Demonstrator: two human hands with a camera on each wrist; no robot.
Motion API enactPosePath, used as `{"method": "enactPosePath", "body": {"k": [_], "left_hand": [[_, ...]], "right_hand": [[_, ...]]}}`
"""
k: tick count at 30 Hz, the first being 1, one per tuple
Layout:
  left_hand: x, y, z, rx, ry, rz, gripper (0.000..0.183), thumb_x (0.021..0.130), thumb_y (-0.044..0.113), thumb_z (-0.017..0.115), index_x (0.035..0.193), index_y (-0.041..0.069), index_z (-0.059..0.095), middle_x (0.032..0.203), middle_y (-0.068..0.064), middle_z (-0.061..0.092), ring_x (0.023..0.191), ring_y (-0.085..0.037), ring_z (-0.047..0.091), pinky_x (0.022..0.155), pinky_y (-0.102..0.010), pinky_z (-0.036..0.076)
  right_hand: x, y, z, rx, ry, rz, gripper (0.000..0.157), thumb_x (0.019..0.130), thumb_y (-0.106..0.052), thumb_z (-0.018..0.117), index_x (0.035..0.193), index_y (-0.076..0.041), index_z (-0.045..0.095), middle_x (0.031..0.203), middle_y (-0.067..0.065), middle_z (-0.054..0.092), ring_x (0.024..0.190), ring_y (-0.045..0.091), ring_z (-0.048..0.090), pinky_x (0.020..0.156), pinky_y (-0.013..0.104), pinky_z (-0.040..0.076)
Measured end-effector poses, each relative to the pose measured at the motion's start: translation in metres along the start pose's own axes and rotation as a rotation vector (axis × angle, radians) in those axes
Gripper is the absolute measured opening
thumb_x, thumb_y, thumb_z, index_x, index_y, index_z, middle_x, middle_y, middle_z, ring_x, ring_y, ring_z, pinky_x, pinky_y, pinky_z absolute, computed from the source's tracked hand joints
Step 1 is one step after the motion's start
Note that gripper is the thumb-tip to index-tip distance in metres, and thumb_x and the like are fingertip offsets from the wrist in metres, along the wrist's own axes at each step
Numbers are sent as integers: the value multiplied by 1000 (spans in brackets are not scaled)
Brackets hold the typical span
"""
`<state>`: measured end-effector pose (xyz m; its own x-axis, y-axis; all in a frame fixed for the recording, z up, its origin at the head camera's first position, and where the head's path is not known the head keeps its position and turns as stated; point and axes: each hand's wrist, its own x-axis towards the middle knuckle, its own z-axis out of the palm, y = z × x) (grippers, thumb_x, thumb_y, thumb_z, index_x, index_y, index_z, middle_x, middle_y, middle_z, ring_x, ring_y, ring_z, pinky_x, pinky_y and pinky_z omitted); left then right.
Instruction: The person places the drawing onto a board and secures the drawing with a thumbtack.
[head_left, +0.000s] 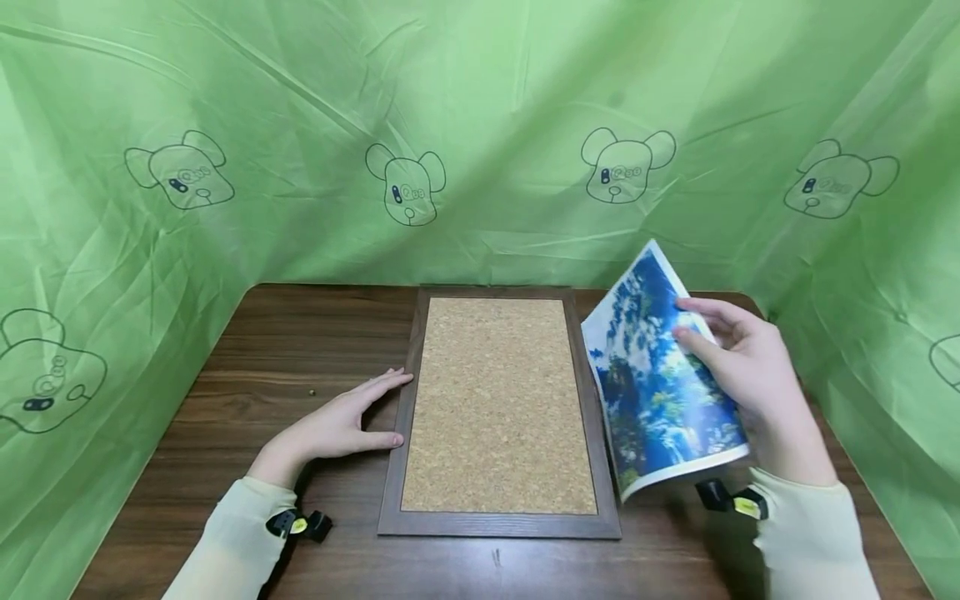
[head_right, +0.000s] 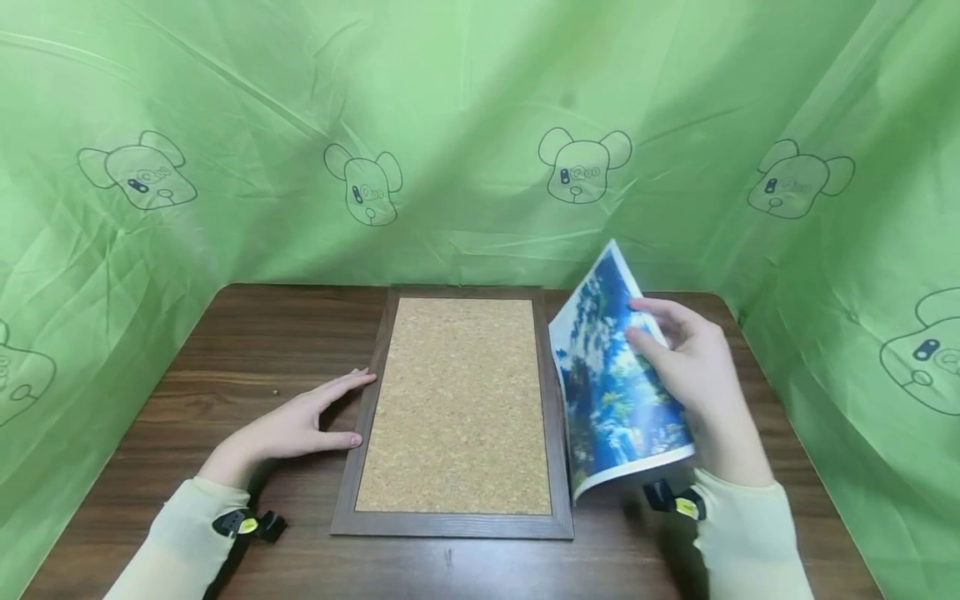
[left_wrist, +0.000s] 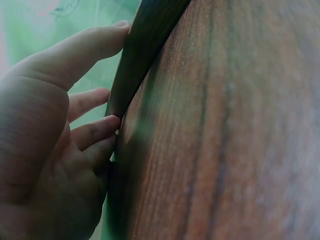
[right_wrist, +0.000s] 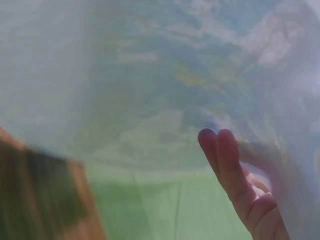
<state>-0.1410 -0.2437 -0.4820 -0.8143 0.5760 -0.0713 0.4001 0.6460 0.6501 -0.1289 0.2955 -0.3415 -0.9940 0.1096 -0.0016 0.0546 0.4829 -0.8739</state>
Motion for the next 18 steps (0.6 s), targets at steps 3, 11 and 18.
{"method": "enactPosePath", "body": {"k": [3,11,18], "left_hand": [[1,1,1,-4,0,-1,92,84,63,73,160,34,29,167,-1,21,153,-21,19,116,-55,26],[3,0,3,-13,-8,-8,92,84,63,73,159,36,28,167,2,20,153,-21,18,116,-56,26],[3,0,3,-8,-7,-15,92,84,65,72,160,37,28,167,1,19,153,-24,18,116,-58,26]], "right_hand": [[1,-23,25,113,-26,-68,49,94,-34,73,139,-21,62,110,-3,71,74,21,73,57,43,59],[10,-60,71,479,-67,-242,43,92,-12,75,133,-7,64,116,11,70,82,22,75,61,39,60],[16,-50,114,544,-61,-253,39,91,-3,74,127,-3,61,111,17,59,57,12,61,44,26,51]]}}
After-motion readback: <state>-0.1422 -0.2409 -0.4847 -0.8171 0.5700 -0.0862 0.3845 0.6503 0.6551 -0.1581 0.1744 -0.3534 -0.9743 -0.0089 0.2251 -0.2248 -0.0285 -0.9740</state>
